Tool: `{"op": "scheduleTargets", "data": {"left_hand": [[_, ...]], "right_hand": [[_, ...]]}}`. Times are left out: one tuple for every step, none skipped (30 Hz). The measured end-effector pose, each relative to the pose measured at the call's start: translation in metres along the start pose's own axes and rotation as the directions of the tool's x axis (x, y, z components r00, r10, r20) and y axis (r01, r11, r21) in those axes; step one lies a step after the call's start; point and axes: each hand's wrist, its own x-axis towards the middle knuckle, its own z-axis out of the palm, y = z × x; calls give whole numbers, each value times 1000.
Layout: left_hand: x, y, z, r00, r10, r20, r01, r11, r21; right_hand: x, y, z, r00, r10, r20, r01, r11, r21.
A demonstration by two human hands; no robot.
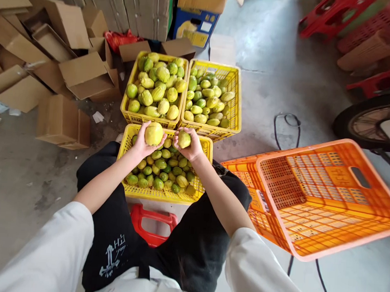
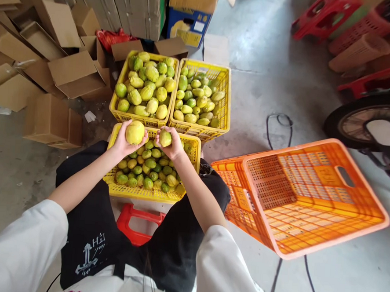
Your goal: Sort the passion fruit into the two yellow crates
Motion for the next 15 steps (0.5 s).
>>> {"op": "scheduleTargets", "data": {"left_hand": [[-3, -1, -2, 1000, -8, 8, 8, 1000, 26], [-7, -2, -5, 1000, -21, 7, 21, 998, 62], [-10, -4, -10, 999, -36, -12, 38, 994, 104], [-14, -5, -14, 996, -76, -36, 80, 985, 150], [-17, -7, -19, 993, -95, -68, 105, 981, 164], [-21, -9, -24, 990, -106, -94, 120, 980, 157], [-25, -10, -29, 987, -122, -108, 137, 981, 138], [-29, -11, -33, 983, -129, -128, 144, 983, 116], [-33, -13, -35, 981, -124, -151, 140, 985, 99], [-36, -14, -37, 978, -113, -175, 130, 987, 90], [-39, -15, -39, 976, -102, -194, 121, 988, 92], [-41, -16, -40, 976, -91, -197, 113, 988, 104], [-43, -18, -41, 980, -81, -179, 104, 987, 123], [-45, -20, -43, 986, -76, -146, 97, 985, 144], [-47, -22, -46, 991, -75, -108, 92, 982, 166]], "right_hand": [[-2, 3, 0, 1000, -2, -20, 2, 1000, -9], [-4, 7, 0, 999, -7, -41, 7, 1000, -17], [-6, 10, 0, 998, -13, -63, 11, 1000, -23], [-9, 13, -1, 997, -11, -78, 8, 1000, -26], [-12, 16, -2, 997, -4, -76, 1, 1000, -28], [-16, 19, -4, 998, 2, -67, -4, 1000, -28], [-21, 22, -6, 999, -1, -51, 0, 1000, -23], [-27, 24, -9, 1000, -5, -30, 4, 1000, -16], [-32, 26, -11, 1000, 5, -11, -5, 1000, -12], [-38, 28, -14, 1000, 23, 9, -23, 1000, -12], [-44, 30, -16, 999, 28, 19, -28, 1000, -14], [-49, 32, -18, 999, 28, 15, -27, 999, -24], [-54, 34, -21, 1000, 29, -1, -29, 999, -40], [-57, 36, -23, 999, 37, -20, -38, 998, -55], [-59, 39, -25, 998, 46, -39, -49, 997, -63]]}}
